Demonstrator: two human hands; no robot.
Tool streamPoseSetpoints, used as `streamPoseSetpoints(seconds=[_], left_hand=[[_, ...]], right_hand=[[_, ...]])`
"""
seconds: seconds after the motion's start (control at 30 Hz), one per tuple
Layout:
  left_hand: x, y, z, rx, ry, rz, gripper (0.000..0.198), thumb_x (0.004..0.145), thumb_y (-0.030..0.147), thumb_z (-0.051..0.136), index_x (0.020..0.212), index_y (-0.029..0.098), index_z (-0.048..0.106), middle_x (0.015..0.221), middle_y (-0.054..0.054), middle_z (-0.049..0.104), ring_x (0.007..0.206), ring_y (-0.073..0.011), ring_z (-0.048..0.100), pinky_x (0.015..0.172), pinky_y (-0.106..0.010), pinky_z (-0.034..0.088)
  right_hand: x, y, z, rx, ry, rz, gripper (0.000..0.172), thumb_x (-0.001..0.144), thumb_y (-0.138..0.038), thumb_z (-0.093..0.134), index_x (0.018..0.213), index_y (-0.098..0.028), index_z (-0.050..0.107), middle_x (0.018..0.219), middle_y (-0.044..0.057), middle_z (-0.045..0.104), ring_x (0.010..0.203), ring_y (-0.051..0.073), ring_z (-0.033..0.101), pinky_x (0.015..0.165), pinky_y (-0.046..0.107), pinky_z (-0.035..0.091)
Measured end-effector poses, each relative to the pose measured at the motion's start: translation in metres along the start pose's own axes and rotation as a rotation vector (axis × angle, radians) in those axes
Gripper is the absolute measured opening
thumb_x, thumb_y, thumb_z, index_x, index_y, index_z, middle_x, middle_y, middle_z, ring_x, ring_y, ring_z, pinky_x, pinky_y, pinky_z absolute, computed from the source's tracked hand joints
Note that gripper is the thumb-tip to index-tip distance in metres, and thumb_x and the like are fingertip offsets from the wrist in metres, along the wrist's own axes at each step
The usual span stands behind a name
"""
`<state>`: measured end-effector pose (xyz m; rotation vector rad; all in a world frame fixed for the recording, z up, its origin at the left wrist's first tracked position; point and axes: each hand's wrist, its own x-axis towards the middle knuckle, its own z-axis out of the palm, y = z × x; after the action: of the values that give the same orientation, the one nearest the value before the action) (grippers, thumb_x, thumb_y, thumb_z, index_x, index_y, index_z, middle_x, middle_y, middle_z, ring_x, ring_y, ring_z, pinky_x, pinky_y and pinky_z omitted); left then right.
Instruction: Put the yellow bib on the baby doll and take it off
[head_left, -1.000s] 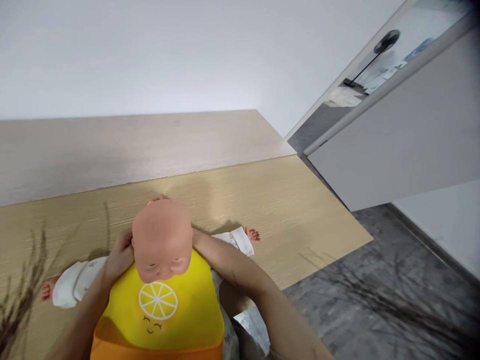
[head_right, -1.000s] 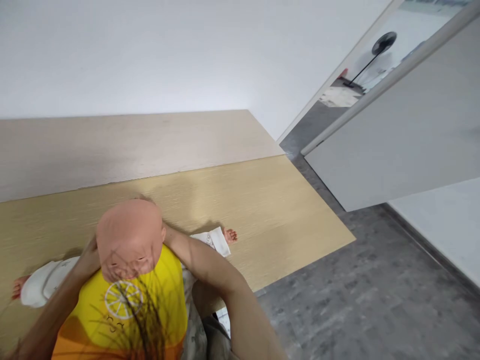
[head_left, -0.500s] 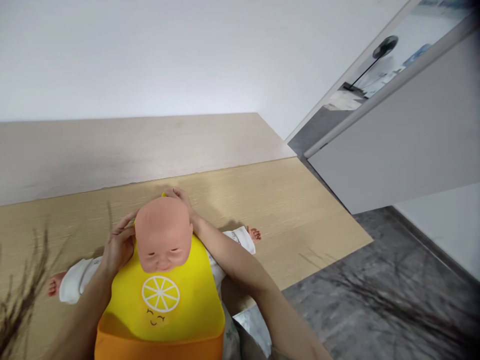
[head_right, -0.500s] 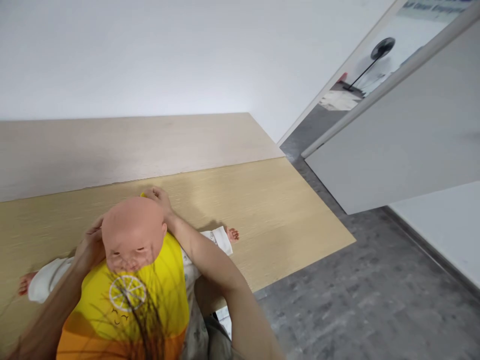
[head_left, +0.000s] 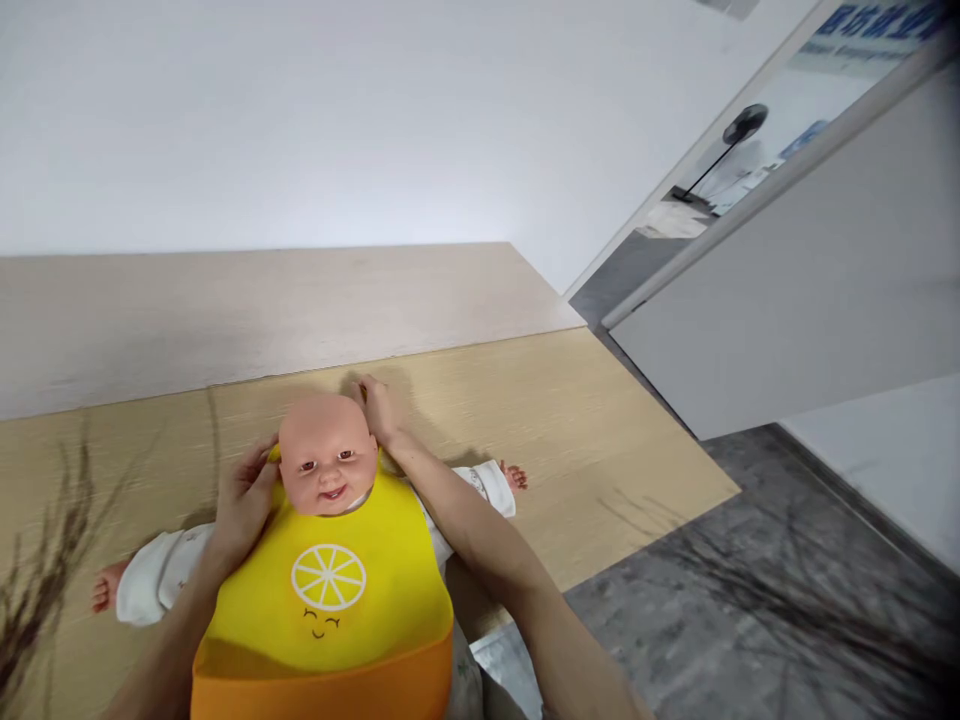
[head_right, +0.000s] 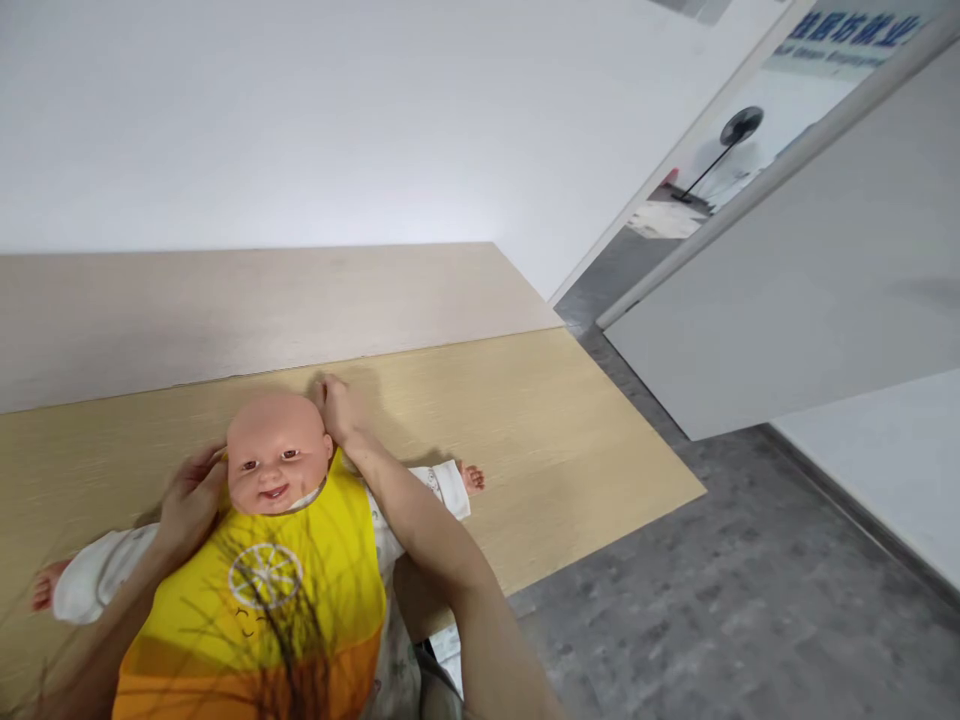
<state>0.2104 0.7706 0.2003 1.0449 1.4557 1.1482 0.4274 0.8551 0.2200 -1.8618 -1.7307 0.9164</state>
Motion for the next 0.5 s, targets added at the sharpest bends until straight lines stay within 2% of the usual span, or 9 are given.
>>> streamPoseSetpoints(seconds=[0.07,0.17,0.3,0.43,0.5], left_hand=[[-0.001,-0.002,-0.001,0.059,0.013,0.040,0.037,0.070,0.029,0.074,0.105,0.021,0.082,0.111,-0.007,0.083,0.111,-0.0288,0.072,0.099,-0.031,0.056],[-0.001,-0.006,-0.002,0.126,0.049,0.087,0.038,0.073,0.023,0.070,0.109,0.022,0.083,0.112,-0.006,0.083,0.108,-0.0262,0.073,0.095,-0.027,0.056],[-0.001,-0.008,-0.003,0.172,0.057,0.099,0.035,0.077,0.022,0.068,0.108,0.026,0.084,0.114,-0.003,0.083,0.112,-0.0261,0.072,0.098,-0.028,0.054],[0.000,-0.008,-0.005,0.178,0.060,0.094,0.036,0.075,0.023,0.069,0.108,0.025,0.083,0.107,-0.002,0.083,0.110,-0.0271,0.073,0.093,-0.028,0.055],[-0.001,-0.009,-0.007,0.142,0.047,0.044,0.039,0.074,0.021,0.071,0.112,0.024,0.081,0.101,-0.001,0.083,0.108,-0.0268,0.073,0.086,-0.027,0.055]], right_hand=[[0.002,0.005,0.004,-0.223,0.025,-0.031,0.028,0.105,-0.020,0.045,0.111,-0.011,0.071,0.101,0.008,0.076,0.086,0.019,0.068,0.079,0.029,0.052],[0.000,0.005,0.004,-0.430,0.036,-0.048,0.032,0.103,-0.014,0.044,0.127,-0.014,0.067,0.119,0.016,0.076,0.108,0.027,0.073,0.087,0.034,0.056],[-0.003,0.000,0.002,-0.517,0.022,-0.049,0.033,0.104,-0.012,0.044,0.131,-0.013,0.064,0.126,0.020,0.073,0.120,0.030,0.071,0.088,0.038,0.060],[-0.004,-0.003,-0.002,-0.536,0.011,-0.052,0.033,0.108,-0.014,0.039,0.131,-0.014,0.063,0.127,0.020,0.073,0.119,0.029,0.072,0.088,0.038,0.060],[-0.004,-0.005,-0.009,-0.535,-0.005,-0.034,0.033,0.110,-0.017,0.037,0.131,-0.013,0.062,0.125,0.020,0.074,0.114,0.027,0.074,0.088,0.036,0.059]])
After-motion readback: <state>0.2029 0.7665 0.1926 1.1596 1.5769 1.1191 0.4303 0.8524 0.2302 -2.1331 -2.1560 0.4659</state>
